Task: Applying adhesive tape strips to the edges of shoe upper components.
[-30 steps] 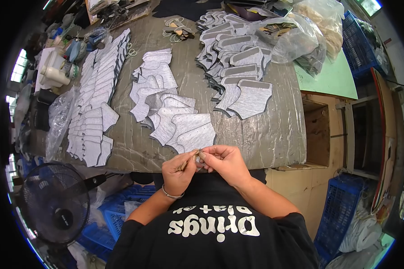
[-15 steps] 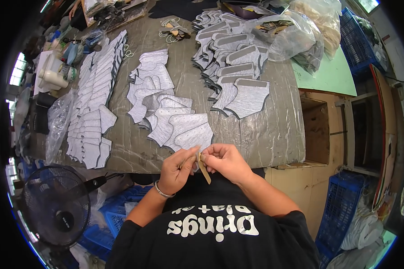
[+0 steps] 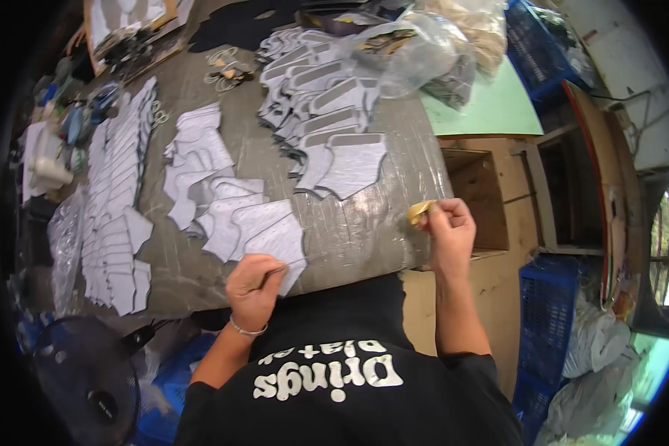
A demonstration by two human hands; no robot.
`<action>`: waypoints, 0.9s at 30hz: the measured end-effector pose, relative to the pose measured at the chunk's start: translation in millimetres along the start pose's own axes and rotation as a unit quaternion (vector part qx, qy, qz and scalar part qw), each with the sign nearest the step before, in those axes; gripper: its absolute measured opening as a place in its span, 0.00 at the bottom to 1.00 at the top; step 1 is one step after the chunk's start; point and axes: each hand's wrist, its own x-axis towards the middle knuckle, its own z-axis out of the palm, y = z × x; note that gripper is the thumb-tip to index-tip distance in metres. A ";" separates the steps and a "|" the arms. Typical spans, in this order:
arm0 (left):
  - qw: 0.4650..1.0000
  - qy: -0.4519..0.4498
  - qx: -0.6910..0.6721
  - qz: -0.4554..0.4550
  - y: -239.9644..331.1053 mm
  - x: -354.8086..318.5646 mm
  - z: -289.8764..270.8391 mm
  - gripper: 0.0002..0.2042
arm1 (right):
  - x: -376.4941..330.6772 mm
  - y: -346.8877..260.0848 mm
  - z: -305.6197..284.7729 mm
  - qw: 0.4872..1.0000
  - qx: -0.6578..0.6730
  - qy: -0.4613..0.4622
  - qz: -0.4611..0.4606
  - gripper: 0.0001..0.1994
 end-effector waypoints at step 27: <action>0.945 -0.166 0.277 0.048 0.0 -27.2 -18.9 0.14 | -5.5 18.7 103.6 0.914 -0.138 -0.296 0.241 0.09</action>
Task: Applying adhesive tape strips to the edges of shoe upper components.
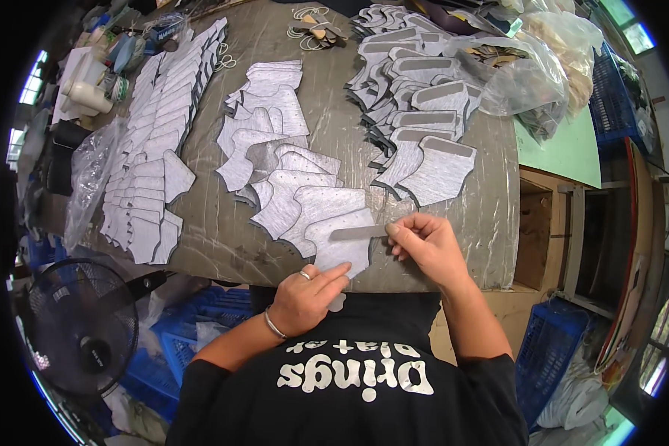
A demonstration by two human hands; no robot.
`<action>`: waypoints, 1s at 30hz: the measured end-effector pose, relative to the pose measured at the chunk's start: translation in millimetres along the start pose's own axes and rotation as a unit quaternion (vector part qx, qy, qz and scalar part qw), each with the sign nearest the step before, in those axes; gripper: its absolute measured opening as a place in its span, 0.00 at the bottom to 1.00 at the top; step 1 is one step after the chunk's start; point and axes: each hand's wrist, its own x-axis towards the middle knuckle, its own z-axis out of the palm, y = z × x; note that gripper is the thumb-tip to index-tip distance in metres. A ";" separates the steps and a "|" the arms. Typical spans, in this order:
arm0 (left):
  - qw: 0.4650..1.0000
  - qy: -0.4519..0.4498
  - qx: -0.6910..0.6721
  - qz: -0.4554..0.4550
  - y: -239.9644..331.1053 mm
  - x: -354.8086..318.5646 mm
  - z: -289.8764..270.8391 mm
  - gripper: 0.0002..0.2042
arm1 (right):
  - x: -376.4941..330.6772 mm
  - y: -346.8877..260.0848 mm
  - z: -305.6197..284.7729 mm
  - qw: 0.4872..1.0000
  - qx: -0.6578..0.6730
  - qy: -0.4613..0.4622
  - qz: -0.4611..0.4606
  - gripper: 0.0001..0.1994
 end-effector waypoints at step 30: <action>0.997 0.039 0.067 0.025 -24.7 0.3 9.3 0.15 | 5.1 2.2 26.9 0.998 -0.052 0.022 0.031 0.11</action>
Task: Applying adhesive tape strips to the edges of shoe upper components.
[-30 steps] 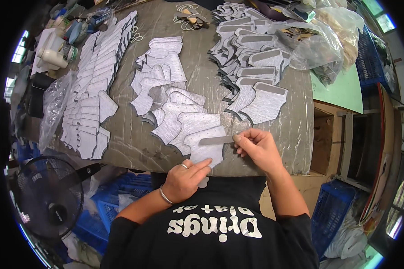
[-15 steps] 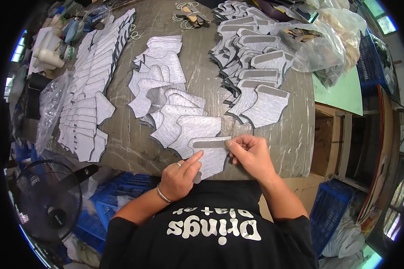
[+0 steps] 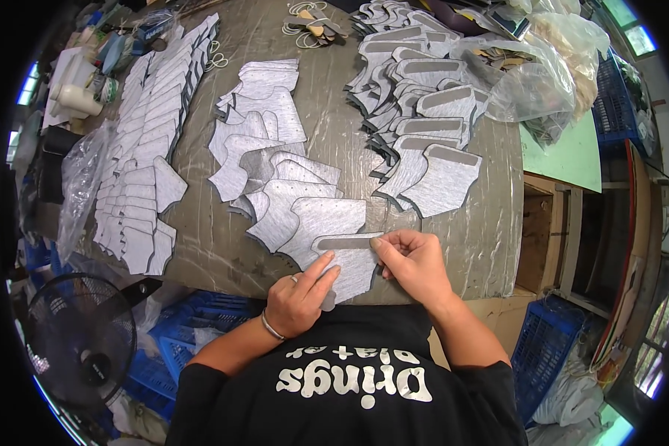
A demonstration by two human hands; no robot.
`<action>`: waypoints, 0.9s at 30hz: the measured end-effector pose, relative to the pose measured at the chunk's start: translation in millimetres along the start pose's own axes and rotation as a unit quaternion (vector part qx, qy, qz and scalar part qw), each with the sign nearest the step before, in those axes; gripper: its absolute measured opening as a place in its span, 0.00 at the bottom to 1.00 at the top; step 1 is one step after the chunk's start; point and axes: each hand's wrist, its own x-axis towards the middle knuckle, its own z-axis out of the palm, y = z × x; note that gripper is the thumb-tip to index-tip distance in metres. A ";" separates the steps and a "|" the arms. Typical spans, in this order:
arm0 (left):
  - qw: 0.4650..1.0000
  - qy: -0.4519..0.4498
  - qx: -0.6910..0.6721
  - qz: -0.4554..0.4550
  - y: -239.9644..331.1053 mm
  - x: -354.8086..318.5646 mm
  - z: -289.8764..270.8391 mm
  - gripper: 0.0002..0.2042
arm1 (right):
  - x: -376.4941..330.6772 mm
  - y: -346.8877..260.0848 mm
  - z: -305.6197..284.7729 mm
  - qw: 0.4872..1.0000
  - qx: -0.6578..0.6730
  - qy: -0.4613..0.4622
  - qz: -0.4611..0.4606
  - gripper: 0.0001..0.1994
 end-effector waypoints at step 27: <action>0.998 -0.029 0.005 -0.049 8.8 9.3 -3.7 0.21 | 0.1 0.2 0.1 0.904 -0.375 0.148 -0.143 0.14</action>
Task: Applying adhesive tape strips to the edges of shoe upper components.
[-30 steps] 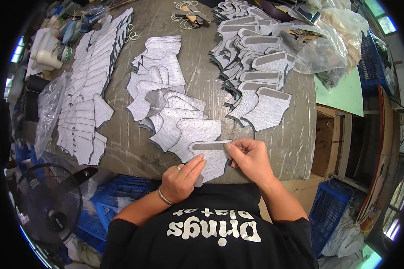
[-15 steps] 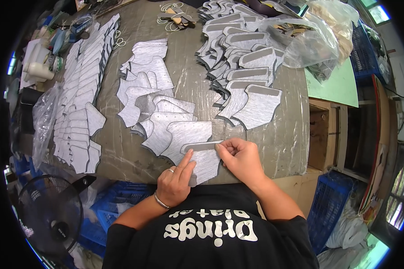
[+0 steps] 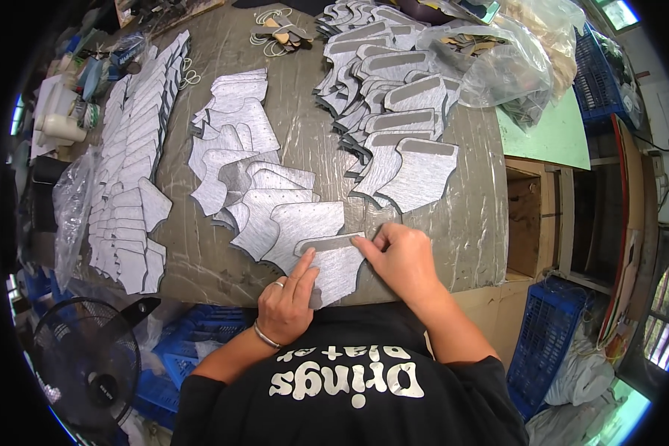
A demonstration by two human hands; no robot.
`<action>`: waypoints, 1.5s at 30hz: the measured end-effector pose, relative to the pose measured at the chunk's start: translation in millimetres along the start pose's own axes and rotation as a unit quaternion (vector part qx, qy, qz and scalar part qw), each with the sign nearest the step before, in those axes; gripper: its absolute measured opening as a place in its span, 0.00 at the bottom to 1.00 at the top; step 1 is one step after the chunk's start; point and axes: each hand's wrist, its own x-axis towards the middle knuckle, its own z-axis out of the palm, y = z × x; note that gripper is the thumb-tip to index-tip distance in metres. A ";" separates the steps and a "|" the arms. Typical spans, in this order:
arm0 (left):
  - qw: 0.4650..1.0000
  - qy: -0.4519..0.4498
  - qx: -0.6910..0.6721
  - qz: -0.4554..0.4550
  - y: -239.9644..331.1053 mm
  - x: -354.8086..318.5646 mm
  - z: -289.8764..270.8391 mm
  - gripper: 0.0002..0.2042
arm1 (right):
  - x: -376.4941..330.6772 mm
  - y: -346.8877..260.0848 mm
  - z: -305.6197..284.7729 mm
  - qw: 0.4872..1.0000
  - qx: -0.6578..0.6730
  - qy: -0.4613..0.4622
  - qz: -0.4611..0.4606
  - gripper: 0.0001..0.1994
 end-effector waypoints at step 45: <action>0.957 0.131 -0.258 -0.017 6.2 8.4 -10.5 0.21 | -28.1 -25.7 17.4 0.825 0.510 -0.237 0.059 0.11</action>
